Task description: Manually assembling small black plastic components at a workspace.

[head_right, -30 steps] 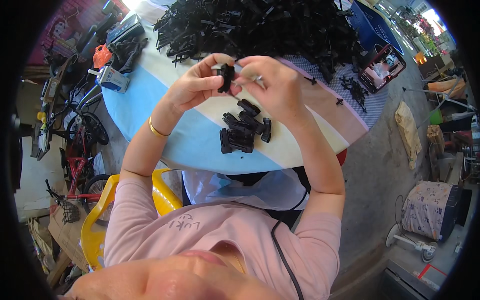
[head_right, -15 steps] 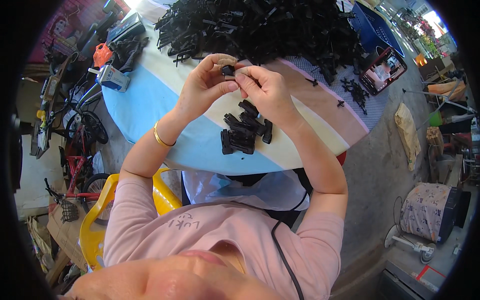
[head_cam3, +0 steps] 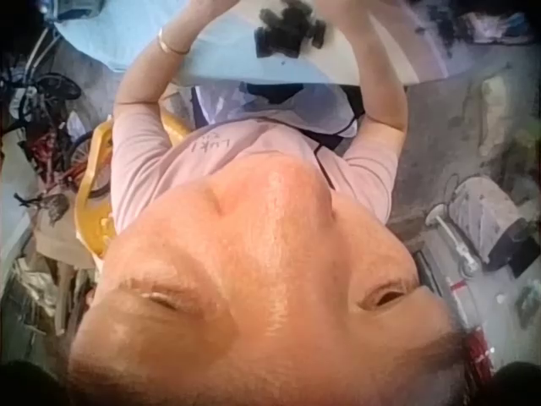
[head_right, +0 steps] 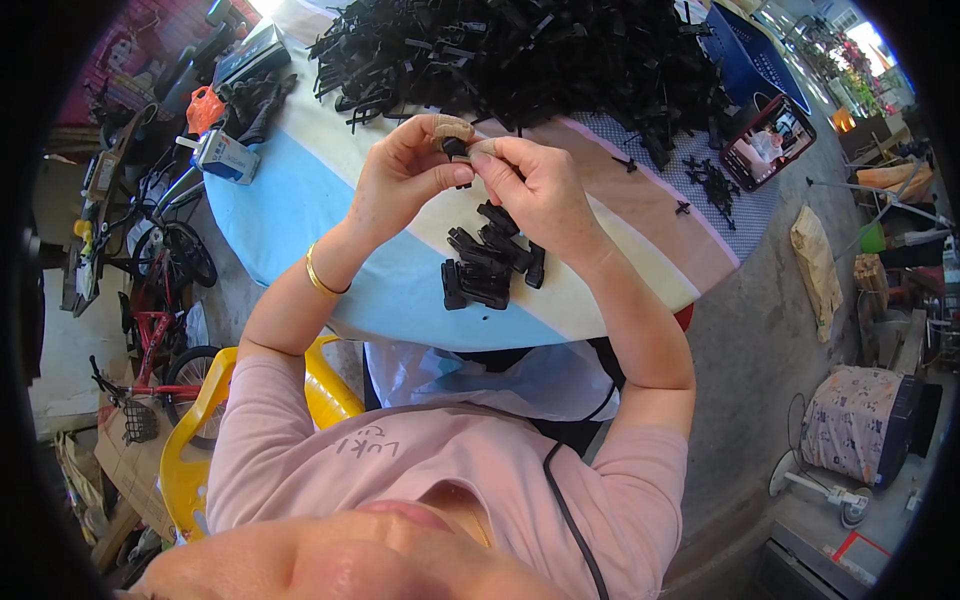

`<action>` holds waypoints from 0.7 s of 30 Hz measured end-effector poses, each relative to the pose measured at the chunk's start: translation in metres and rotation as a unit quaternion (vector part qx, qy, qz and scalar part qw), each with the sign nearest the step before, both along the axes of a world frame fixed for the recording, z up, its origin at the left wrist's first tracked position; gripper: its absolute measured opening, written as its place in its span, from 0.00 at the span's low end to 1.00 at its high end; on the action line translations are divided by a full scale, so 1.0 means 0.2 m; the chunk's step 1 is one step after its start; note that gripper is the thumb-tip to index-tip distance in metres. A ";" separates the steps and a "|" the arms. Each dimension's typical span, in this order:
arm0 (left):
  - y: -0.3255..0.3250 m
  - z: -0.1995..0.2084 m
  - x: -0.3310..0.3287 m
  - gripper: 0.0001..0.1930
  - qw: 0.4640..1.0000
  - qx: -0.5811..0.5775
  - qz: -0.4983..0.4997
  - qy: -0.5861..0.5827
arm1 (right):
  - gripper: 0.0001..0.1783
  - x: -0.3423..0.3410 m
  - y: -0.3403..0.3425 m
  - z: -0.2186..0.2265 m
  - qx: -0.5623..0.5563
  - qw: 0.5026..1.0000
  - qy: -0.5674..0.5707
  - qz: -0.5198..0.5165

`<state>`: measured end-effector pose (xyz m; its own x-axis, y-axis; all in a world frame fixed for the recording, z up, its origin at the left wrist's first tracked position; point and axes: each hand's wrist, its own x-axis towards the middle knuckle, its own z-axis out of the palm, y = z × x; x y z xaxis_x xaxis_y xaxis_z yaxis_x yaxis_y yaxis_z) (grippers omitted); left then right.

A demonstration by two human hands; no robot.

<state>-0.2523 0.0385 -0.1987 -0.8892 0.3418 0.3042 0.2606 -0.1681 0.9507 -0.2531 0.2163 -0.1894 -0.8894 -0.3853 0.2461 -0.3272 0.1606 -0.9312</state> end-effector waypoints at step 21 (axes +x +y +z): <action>0.10 0.00 0.04 0.24 0.968 -0.127 0.187 0.113 | 0.10 -0.01 0.02 0.01 -0.033 0.999 0.028 -0.027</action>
